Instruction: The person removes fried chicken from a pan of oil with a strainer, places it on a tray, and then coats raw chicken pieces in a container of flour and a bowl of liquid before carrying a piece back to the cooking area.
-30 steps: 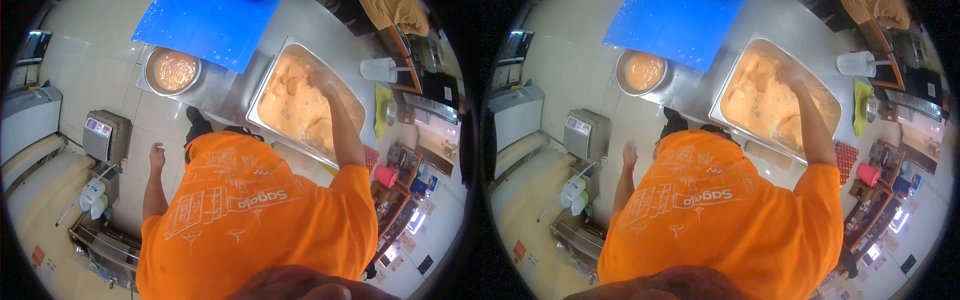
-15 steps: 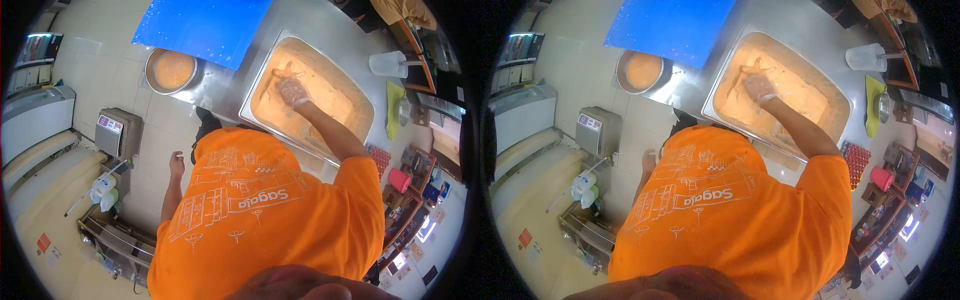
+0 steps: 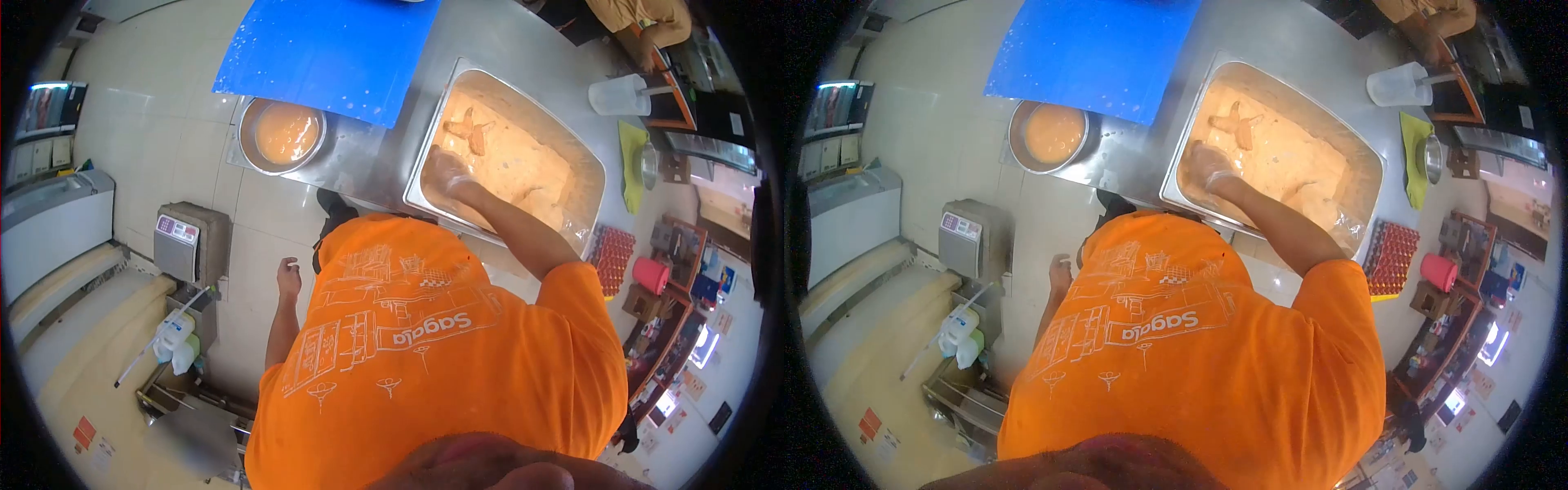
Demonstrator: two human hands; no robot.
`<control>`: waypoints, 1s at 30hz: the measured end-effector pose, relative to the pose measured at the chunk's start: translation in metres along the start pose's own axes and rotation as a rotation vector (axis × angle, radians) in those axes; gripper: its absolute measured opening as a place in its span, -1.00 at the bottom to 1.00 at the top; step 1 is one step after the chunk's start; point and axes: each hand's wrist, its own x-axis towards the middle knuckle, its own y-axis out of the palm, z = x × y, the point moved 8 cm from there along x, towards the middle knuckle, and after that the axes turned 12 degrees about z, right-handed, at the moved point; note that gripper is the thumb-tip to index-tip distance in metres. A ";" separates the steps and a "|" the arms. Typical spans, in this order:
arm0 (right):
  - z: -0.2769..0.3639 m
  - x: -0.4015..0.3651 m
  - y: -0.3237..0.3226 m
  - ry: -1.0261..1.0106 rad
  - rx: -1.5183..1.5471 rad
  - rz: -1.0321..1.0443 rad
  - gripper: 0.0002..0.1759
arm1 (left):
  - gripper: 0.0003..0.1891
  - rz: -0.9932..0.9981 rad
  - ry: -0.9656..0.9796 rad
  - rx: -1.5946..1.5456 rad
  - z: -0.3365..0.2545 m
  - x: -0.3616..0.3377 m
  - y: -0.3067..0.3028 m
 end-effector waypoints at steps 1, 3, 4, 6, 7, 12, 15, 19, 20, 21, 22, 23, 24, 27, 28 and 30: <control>0.001 -0.005 -0.009 -0.023 0.081 0.008 -0.65 | -0.72 -0.009 -0.004 -0.009 -0.001 0.004 -0.005; -0.050 0.040 0.025 -0.163 0.025 0.027 -0.68 | -0.72 -0.022 0.030 -0.021 -0.009 0.009 -0.019; -0.058 0.030 0.019 -0.058 0.267 0.034 -0.68 | -0.73 -0.030 0.045 -0.028 -0.012 0.010 -0.026; -0.056 -0.011 -0.006 0.156 0.746 0.045 -0.67 | -0.72 -0.029 0.030 -0.078 -0.020 0.008 -0.038; -0.054 -0.009 -0.013 0.073 0.570 0.000 -0.75 | -0.72 -0.028 0.022 -0.101 -0.020 0.008 -0.042; -0.099 0.041 0.008 -0.127 0.163 -0.341 -0.77 | -0.71 -0.010 0.014 -0.043 -0.011 0.007 -0.050; -0.095 0.031 -0.010 0.052 0.546 -0.373 -0.76 | -0.71 -0.010 0.042 -0.002 -0.003 0.009 -0.050; -0.084 0.044 -0.010 -0.131 -0.493 -0.440 -0.72 | -0.70 -0.015 0.117 -0.015 0.030 0.034 -0.047; -0.082 0.052 -0.004 -0.037 -0.451 -0.287 -0.71 | -0.72 0.019 0.085 0.033 0.018 0.027 -0.044; -0.084 0.054 -0.007 -0.038 -0.266 -0.267 -0.71 | -0.72 0.048 0.090 0.013 0.004 0.018 -0.040; -0.086 0.055 -0.008 -0.052 -0.078 -0.244 -0.71 | -0.72 0.059 0.178 0.022 -0.015 0.008 -0.038; -0.077 0.045 -0.011 -0.083 -0.024 -0.191 -0.71 | -0.72 0.055 0.169 0.043 -0.029 0.001 -0.037; -0.069 0.030 -0.015 -0.137 -0.014 -0.203 -0.73 | -0.72 0.047 0.155 0.062 -0.038 -0.003 -0.036; -0.048 -0.010 -0.023 -0.352 -0.077 -0.362 -0.82 | -0.72 0.028 0.210 0.065 -0.053 -0.010 -0.029; -0.036 -0.020 -0.032 -0.291 -0.044 -0.227 -0.82 | -0.72 0.026 0.206 0.059 -0.058 -0.010 -0.025; -0.003 -0.060 -0.045 -0.167 0.031 0.055 -0.82 | -0.72 0.025 0.184 0.053 -0.051 -0.008 -0.018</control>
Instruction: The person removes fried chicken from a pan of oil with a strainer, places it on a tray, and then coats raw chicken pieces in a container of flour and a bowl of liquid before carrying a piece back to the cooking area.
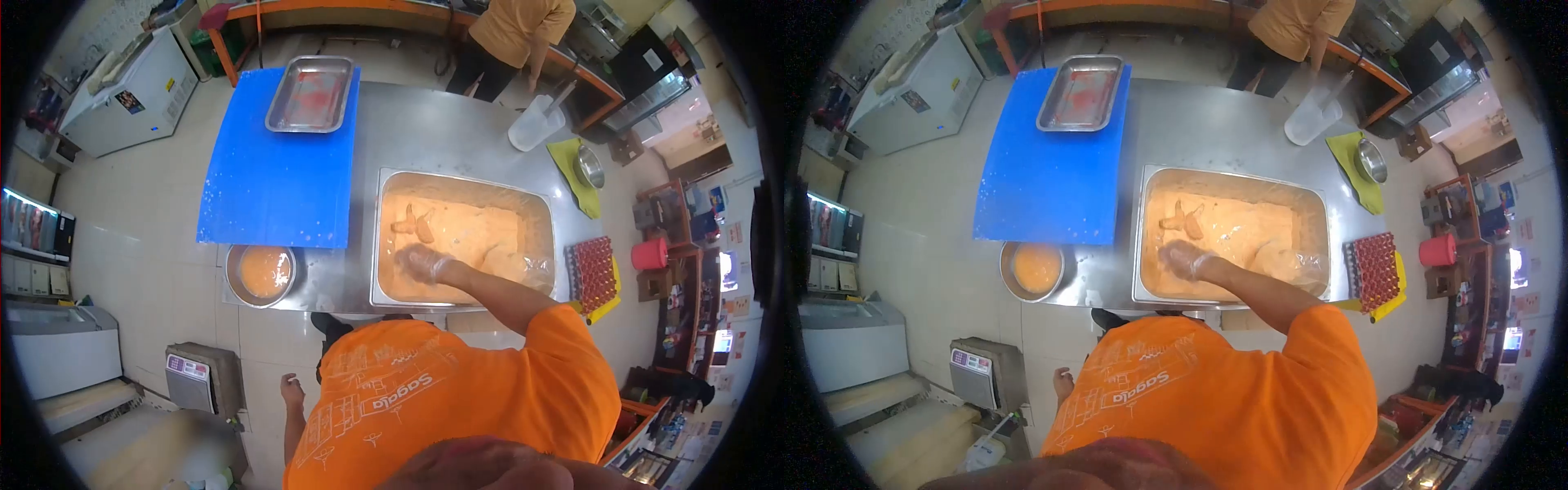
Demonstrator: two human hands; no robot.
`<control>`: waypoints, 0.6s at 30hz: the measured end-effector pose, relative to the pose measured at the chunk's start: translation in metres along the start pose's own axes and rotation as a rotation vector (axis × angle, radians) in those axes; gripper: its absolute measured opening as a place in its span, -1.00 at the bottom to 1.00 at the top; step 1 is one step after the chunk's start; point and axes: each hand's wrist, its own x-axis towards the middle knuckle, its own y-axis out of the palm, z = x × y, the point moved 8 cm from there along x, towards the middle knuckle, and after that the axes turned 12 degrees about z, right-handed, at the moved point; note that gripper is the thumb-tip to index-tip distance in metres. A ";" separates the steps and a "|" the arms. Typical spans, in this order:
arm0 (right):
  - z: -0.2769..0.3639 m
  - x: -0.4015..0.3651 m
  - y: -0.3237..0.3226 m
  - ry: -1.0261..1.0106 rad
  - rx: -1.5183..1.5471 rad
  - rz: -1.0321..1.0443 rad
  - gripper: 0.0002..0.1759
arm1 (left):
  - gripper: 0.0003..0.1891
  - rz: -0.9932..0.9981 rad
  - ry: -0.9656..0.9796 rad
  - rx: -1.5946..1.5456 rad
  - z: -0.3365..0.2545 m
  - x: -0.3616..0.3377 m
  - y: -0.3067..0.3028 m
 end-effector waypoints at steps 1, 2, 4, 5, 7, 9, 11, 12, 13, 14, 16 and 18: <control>0.001 -0.004 0.002 -0.073 0.054 -0.108 -0.81 | -0.72 0.000 -0.029 -0.017 0.006 0.004 0.004; -0.002 -0.009 0.006 -0.144 0.109 -0.222 -0.79 | -0.72 0.000 -0.037 -0.041 0.003 0.005 0.005; 0.005 -0.016 0.008 -0.282 0.080 -0.198 -0.77 | -0.72 0.017 -0.054 -0.082 0.002 0.004 0.013; 0.024 -0.023 0.010 -0.349 -0.001 -0.060 -0.76 | -0.72 0.025 -0.043 -0.059 0.002 0.004 0.018; 0.029 -0.027 0.015 -0.463 -0.117 -0.073 -0.75 | -0.72 0.038 -0.018 -0.006 0.005 0.009 0.023; 0.012 -0.019 0.022 -0.552 -0.198 -0.366 -0.76 | -0.73 0.071 0.014 0.003 0.012 0.013 0.025; 0.026 -0.017 0.036 -0.458 -0.310 -0.041 -0.79 | -0.73 0.078 -0.035 0.012 0.011 0.012 0.031; 0.029 -0.017 0.046 -0.413 -0.368 0.131 -0.80 | -0.73 0.077 -0.002 0.004 0.016 0.014 0.034; 0.026 -0.028 0.032 -0.565 -0.203 -0.080 -0.80 | -0.73 0.071 0.030 -0.006 0.014 0.012 0.034; 0.019 -0.026 0.031 -0.508 -0.151 -0.046 -0.82 | -0.73 0.062 0.064 -0.019 0.019 0.017 0.032; 0.009 -0.023 0.024 -0.393 -0.064 0.035 -0.85 | -0.73 0.104 -0.011 -0.296 0.046 0.039 0.025; 0.021 -0.053 -0.001 -0.486 0.177 0.044 -0.87 | -0.73 0.087 -0.045 -0.248 0.047 0.019 0.025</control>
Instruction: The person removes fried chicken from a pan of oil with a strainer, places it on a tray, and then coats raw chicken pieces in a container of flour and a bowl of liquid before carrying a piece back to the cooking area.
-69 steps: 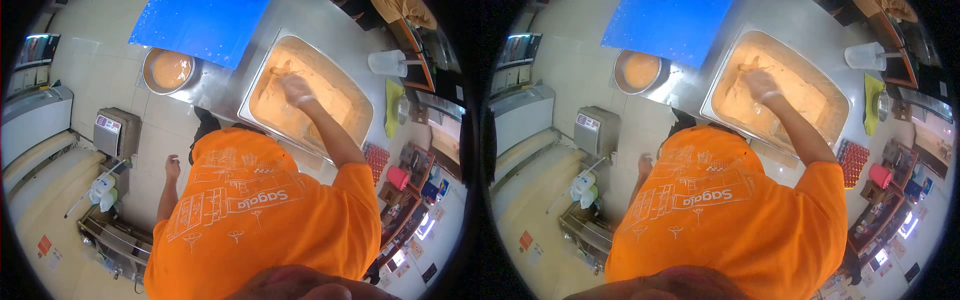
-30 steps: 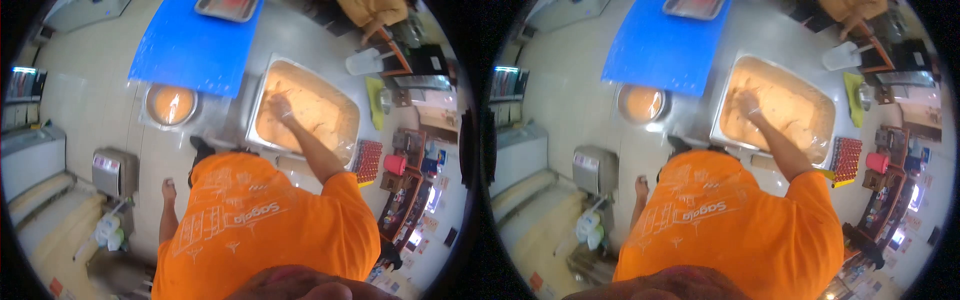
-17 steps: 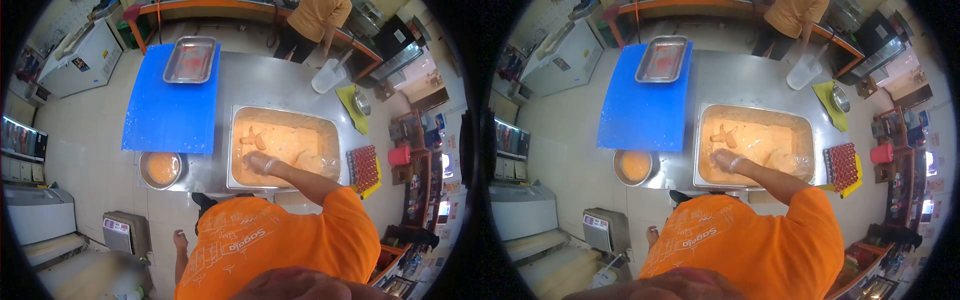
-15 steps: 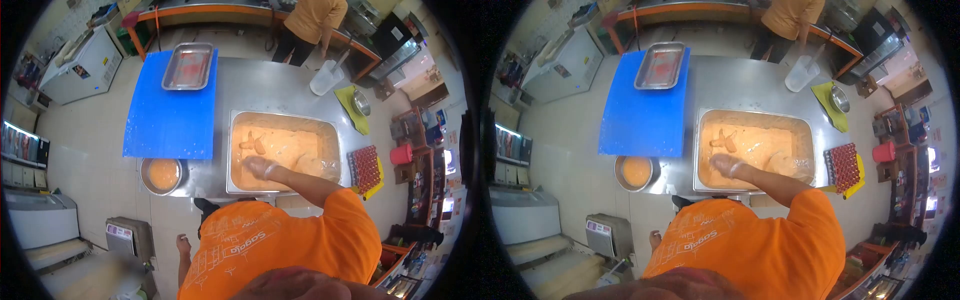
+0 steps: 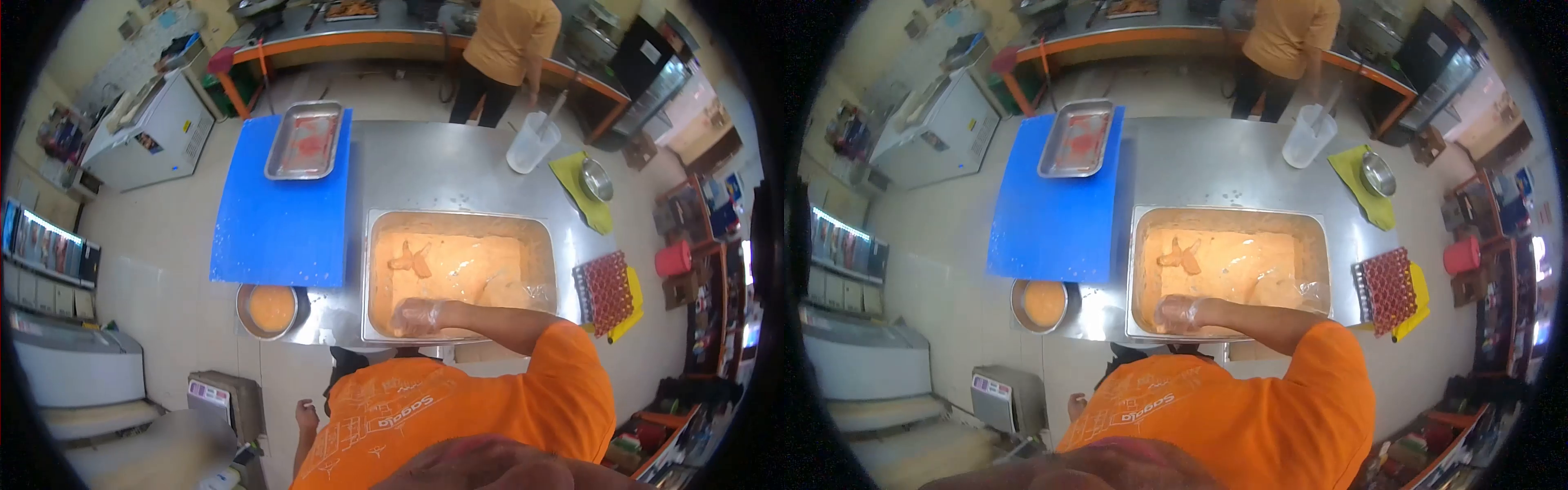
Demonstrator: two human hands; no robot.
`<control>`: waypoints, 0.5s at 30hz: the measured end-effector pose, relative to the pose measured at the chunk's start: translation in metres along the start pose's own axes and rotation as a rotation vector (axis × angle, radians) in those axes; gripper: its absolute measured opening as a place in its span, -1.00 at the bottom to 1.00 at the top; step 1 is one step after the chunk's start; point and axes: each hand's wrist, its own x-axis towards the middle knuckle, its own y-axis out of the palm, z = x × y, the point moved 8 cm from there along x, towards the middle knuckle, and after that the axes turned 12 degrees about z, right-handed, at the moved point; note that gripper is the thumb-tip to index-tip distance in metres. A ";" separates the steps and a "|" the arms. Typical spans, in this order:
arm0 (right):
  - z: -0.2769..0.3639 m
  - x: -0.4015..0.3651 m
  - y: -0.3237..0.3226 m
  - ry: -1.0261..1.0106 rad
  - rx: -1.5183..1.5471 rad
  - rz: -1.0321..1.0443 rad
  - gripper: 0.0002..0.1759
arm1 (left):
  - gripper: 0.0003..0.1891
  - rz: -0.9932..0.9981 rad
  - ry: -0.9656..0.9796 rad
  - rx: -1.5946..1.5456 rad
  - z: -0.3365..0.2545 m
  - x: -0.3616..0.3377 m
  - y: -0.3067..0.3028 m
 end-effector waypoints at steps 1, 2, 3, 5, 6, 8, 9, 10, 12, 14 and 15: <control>-0.016 0.011 0.005 -0.015 -0.187 0.018 -0.88 | -0.72 -0.038 0.005 0.189 -0.037 -0.020 0.006; -0.022 0.020 0.008 -0.034 -0.374 0.032 -0.88 | -0.72 -0.072 0.009 0.381 -0.075 -0.035 0.011; -0.025 0.016 -0.009 0.070 -0.372 -0.050 -0.88 | -0.72 -0.083 0.011 0.404 -0.077 -0.035 0.008; -0.006 0.001 -0.050 0.208 -0.435 -0.180 -0.87 | -0.72 -0.099 0.015 0.450 -0.067 -0.025 -0.012; 0.011 -0.005 -0.068 0.239 -0.500 -0.227 -0.83 | -0.72 -0.090 0.042 0.512 -0.061 -0.016 -0.022; 0.015 -0.002 -0.087 0.115 0.576 -0.472 -0.83 | -0.72 -0.067 0.162 0.659 -0.037 0.020 -0.046; 0.021 0.002 -0.090 0.027 1.032 -0.589 -0.81 | -0.72 -0.056 0.251 0.745 -0.024 0.030 -0.057; 0.038 0.016 -0.086 -0.063 1.343 -0.623 -0.79 | -0.71 -0.085 0.267 0.669 -0.029 0.025 -0.066; 0.075 0.055 -0.087 -0.090 0.928 -0.586 -0.81 | -0.70 -0.083 0.078 0.573 -0.047 0.043 -0.095; 0.103 0.108 -0.080 -0.032 0.666 -0.533 -0.80 | -0.70 -0.083 0.180 0.616 -0.051 0.063 -0.130; 0.109 0.138 -0.076 0.047 0.606 -0.510 -0.79 | -0.70 -0.142 0.161 0.654 -0.071 0.055 -0.146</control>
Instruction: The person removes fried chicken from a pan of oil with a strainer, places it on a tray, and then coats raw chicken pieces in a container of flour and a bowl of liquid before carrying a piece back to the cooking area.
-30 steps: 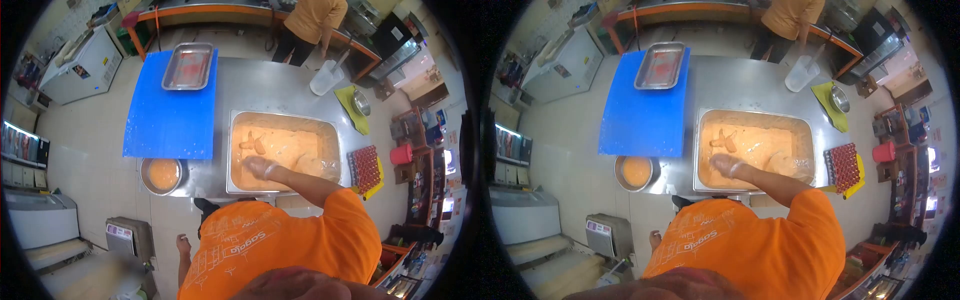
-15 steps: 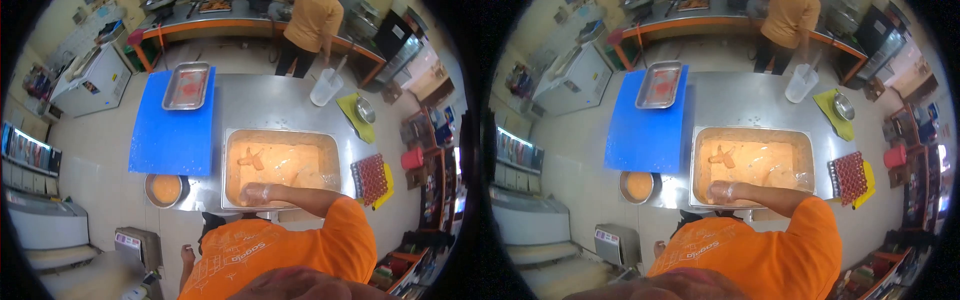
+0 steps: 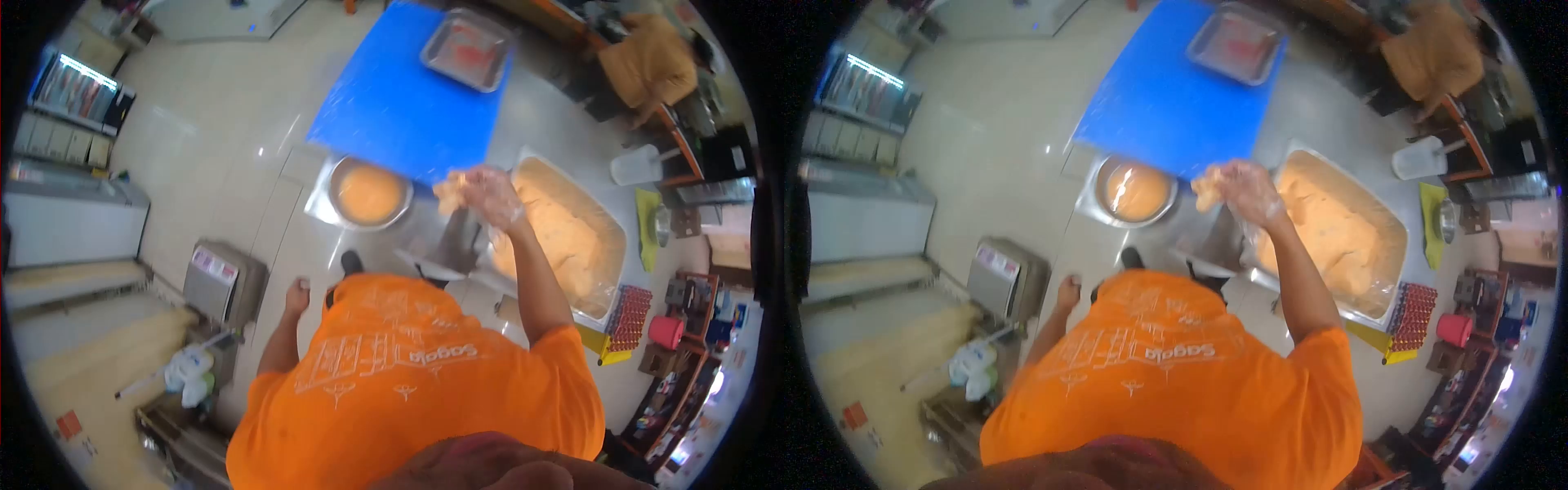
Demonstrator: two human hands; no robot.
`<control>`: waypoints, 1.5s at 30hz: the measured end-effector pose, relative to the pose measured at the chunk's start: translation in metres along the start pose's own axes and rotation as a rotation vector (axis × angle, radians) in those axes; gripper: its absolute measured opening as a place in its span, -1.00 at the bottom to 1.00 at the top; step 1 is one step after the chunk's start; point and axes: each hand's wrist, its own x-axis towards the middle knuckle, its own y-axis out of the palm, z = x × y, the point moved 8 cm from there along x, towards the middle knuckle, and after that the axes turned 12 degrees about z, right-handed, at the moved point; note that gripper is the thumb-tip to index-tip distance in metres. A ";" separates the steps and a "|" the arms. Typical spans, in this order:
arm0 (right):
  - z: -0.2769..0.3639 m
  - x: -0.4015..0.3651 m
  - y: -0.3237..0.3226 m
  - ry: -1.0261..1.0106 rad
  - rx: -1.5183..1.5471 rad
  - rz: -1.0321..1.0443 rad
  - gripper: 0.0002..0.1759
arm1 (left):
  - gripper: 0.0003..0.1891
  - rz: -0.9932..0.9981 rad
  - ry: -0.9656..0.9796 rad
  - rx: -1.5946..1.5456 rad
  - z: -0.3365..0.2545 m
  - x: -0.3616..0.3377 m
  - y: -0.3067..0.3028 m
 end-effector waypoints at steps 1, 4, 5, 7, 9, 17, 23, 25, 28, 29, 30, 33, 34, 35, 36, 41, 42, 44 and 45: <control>-0.007 0.018 0.023 0.068 -0.076 0.004 -0.78 | -0.69 -0.103 0.051 0.050 0.021 0.006 -0.013; -0.027 0.075 0.088 0.168 -0.103 0.049 -0.78 | -0.71 -0.080 -0.012 -0.224 0.040 -0.008 -0.072; -0.048 0.091 0.101 0.195 -0.088 0.060 -0.80 | -0.72 -0.093 -0.067 -0.258 0.062 -0.012 -0.084; -0.098 0.123 0.122 0.234 -0.066 0.075 -0.84 | -0.72 -0.109 -0.155 -0.305 0.093 -0.013 -0.103; -0.114 0.137 0.136 0.262 -0.277 0.075 -0.83 | -0.73 -0.096 -0.240 -0.325 0.122 -0.029 -0.106; -0.108 0.147 0.141 0.227 -0.671 0.000 -0.81 | -0.72 0.010 -0.366 -0.481 0.191 -0.042 -0.055; -0.122 0.152 0.175 -0.183 -1.323 0.150 -0.73 | -0.72 0.067 -0.331 -0.507 0.172 -0.026 -0.054; -0.121 0.150 0.196 -0.169 -1.359 0.295 -0.69 | -0.72 0.039 -0.304 -0.526 0.164 -0.018 -0.065; -0.124 0.153 0.214 -0.136 -1.395 0.396 -0.66 | -0.72 -0.004 -0.272 -0.520 0.160 -0.015 -0.079; -0.126 0.153 0.216 -0.122 -1.403 0.408 -0.66 | -0.72 -0.004 -0.290 -0.520 0.155 -0.016 -0.085; -0.125 0.153 0.213 -0.128 -1.398 0.402 -0.69 | -0.72 -0.005 -0.307 -0.519 0.153 -0.016 -0.089; -0.109 0.154 0.193 -0.179 -1.273 0.287 -0.78 | -0.72 -0.011 -0.300 -0.498 0.167 -0.016 -0.085; -0.097 0.156 0.182 -0.212 -1.158 0.186 -0.81 | -0.72 -0.014 -0.311 -0.498 0.168 -0.019 -0.084; -0.088 0.156 0.173 -0.242 -1.040 0.087 -0.84 | -0.73 -0.014 -0.323 -0.498 0.170 -0.022 -0.083; -0.099 0.151 0.155 0.022 -1.020 0.070 -0.87 | -0.73 -0.016 -0.335 -0.499 0.171 -0.026 -0.081; -0.124 0.143 0.143 0.148 -1.108 -0.019 -0.78 | -0.73 0.018 -0.358 -0.485 0.185 -0.034 -0.060; -0.122 0.142 0.148 0.134 -1.151 -0.011 -0.75 | -0.73 0.026 -0.360 -0.488 0.184 -0.035 -0.058; -0.116 0.142 0.159 -0.055 -1.203 -0.049 -0.69 | -0.73 0.024 -0.355 -0.487 0.182 -0.035 -0.058; -0.113 0.141 0.164 -0.152 -1.227 -0.071 -0.66 | -0.73 0.023 -0.351 -0.485 0.181 -0.034 -0.060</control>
